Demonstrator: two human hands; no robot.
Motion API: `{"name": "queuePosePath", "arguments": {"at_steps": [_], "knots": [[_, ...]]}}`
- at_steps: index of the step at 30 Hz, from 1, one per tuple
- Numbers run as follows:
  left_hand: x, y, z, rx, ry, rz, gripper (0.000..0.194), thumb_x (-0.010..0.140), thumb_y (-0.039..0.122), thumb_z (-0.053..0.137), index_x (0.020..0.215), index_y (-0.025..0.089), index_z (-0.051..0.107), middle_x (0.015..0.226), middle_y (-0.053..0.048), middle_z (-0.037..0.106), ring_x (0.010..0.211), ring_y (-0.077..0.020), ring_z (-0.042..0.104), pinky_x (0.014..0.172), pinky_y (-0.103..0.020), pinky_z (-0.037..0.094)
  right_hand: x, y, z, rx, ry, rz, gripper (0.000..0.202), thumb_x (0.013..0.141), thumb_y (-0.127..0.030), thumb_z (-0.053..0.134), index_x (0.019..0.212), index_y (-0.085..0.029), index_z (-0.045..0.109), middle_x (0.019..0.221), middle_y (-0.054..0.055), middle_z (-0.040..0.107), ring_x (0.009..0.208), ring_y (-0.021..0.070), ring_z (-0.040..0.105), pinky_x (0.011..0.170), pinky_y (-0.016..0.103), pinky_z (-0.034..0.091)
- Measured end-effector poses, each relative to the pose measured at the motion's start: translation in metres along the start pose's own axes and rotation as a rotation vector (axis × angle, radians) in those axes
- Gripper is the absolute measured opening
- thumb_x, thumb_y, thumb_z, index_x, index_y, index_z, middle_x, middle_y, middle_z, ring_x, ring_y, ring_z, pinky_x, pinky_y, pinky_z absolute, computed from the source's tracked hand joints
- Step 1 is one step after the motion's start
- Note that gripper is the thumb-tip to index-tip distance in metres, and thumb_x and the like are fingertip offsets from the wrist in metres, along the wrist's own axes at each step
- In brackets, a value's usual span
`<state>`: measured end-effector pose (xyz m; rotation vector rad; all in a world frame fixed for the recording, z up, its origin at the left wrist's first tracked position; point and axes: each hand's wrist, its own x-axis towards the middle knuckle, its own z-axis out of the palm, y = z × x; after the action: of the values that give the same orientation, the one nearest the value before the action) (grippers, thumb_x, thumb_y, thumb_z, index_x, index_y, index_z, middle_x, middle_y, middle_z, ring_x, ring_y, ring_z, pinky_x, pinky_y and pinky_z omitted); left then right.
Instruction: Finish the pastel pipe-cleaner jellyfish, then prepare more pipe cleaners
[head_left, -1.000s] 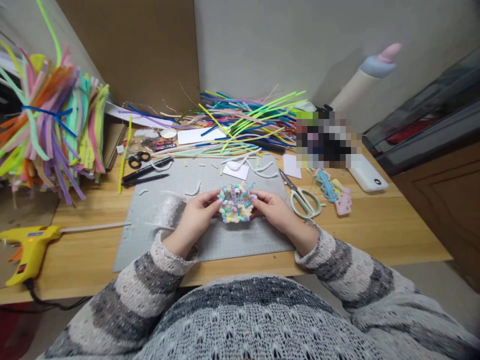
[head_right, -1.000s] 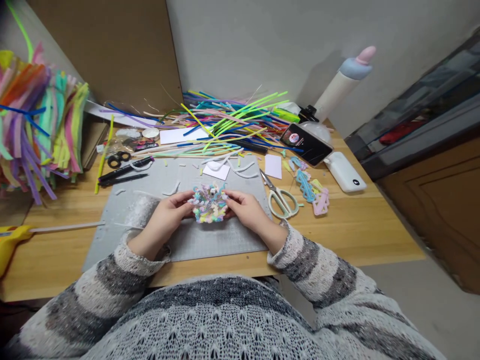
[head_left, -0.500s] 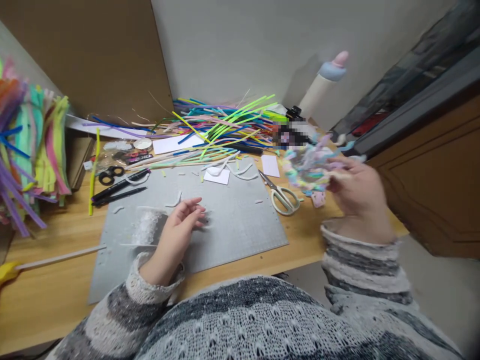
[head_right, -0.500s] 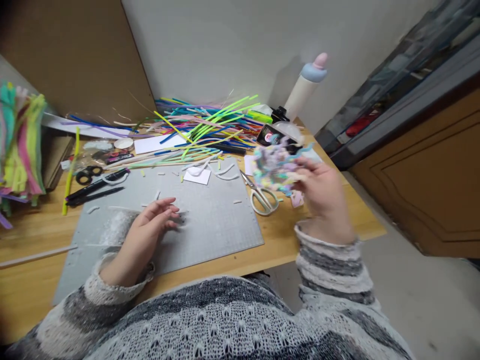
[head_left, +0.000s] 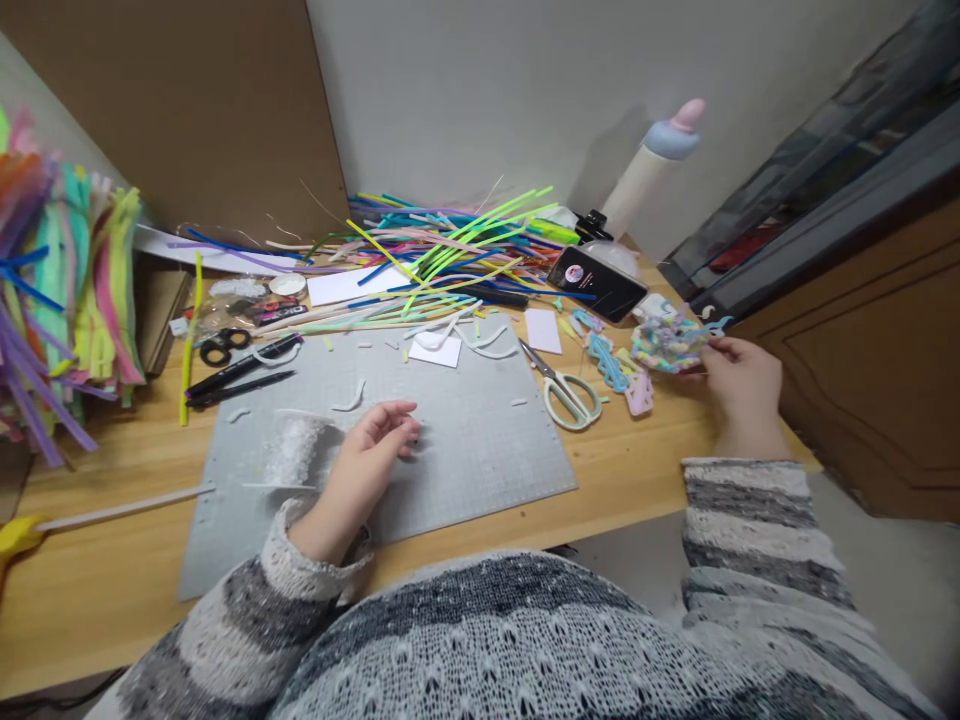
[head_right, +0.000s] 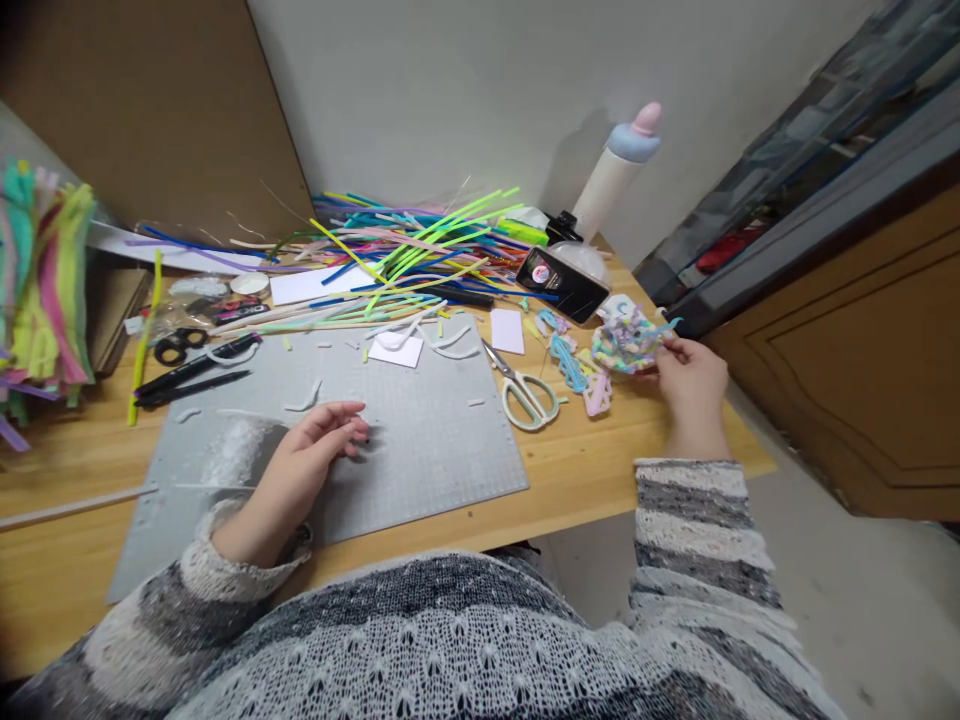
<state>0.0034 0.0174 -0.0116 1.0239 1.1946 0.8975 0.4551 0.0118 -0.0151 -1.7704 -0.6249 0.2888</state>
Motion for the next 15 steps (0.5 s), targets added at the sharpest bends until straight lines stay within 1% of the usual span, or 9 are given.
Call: {"name": "queuePosePath", "arguments": {"at_steps": [4,7,9,10,11,13,14,15], "knots": [[-0.001,-0.002,0.000,-0.008,-0.014,-0.001,0.031,0.074,0.031,0.070,0.100,0.016,0.063,0.084,-0.004,0.063,0.075,-0.0141,0.059,0.061,-0.024,0.046,-0.003,0.003,0.008,-0.030,-0.062,0.136,0.005,0.071,-0.011,0.064,0.074,-0.013,0.062,0.048,-0.001,0.051,0.044,0.0132,0.053,0.052,0.031,0.047],[-0.003,0.000,0.001,-0.001,-0.020,0.011,0.029,0.075,0.030,0.070,0.099,0.017,0.064,0.083,-0.004,0.063,0.074,-0.0142,0.059,0.061,-0.024,0.047,-0.006,0.002,0.008,-0.108,-0.110,0.154,0.006,0.072,-0.018,0.066,0.072,-0.013,0.063,0.049,0.000,0.051,0.050,0.0135,0.054,0.055,0.032,0.046],[-0.003,0.001,0.001,0.011,-0.008,0.038,0.028,0.075,0.029,0.069,0.099,0.017,0.064,0.083,-0.004,0.063,0.075,-0.0137,0.059,0.062,-0.024,0.046,-0.007,-0.003,0.003,-0.202,-0.073,0.125,0.005,0.072,-0.018,0.066,0.070,-0.014,0.063,0.052,0.002,0.052,0.056,0.0163,0.056,0.061,0.036,0.046],[-0.003,0.002,0.001,0.020,0.004,0.054,0.027,0.076,0.029,0.069,0.100,0.017,0.064,0.083,-0.003,0.063,0.074,-0.0134,0.059,0.062,-0.024,0.046,-0.008,-0.007,0.000,-0.252,-0.028,0.103,0.004,0.071,-0.016,0.066,0.070,-0.015,0.062,0.055,0.004,0.054,0.062,0.0189,0.058,0.066,0.039,0.046],[-0.003,0.002,0.001,0.030,0.019,0.071,0.027,0.076,0.029,0.068,0.100,0.017,0.064,0.084,-0.003,0.063,0.074,-0.0131,0.059,0.062,-0.024,0.046,-0.011,-0.013,-0.004,-0.319,0.037,0.063,0.004,0.070,-0.015,0.065,0.071,-0.016,0.062,0.060,0.006,0.057,0.069,0.0216,0.059,0.072,0.042,0.044],[-0.002,0.002,0.000,0.053,0.047,0.099,0.026,0.077,0.029,0.067,0.101,0.017,0.064,0.084,-0.003,0.063,0.074,-0.0129,0.058,0.063,-0.024,0.046,-0.022,-0.029,-0.008,-0.457,0.173,-0.095,0.003,0.071,-0.016,0.064,0.073,-0.017,0.062,0.073,0.012,0.062,0.081,0.0254,0.058,0.082,0.046,0.041],[-0.002,0.002,0.000,0.063,0.060,0.115,0.025,0.078,0.028,0.066,0.100,0.017,0.063,0.084,-0.003,0.063,0.075,-0.0130,0.058,0.064,-0.024,0.046,-0.031,-0.037,-0.007,-0.562,0.215,-0.252,0.003,0.073,-0.019,0.063,0.074,-0.016,0.063,0.077,0.013,0.064,0.080,0.0253,0.059,0.081,0.045,0.041],[-0.002,0.002,0.000,0.075,0.073,0.137,0.024,0.079,0.028,0.065,0.100,0.018,0.063,0.085,-0.003,0.063,0.076,-0.0134,0.059,0.066,-0.025,0.046,-0.043,-0.045,-0.003,-0.605,0.188,-0.438,0.007,0.076,-0.022,0.062,0.074,-0.015,0.064,0.077,0.014,0.064,0.076,0.0237,0.058,0.077,0.041,0.043]]}}
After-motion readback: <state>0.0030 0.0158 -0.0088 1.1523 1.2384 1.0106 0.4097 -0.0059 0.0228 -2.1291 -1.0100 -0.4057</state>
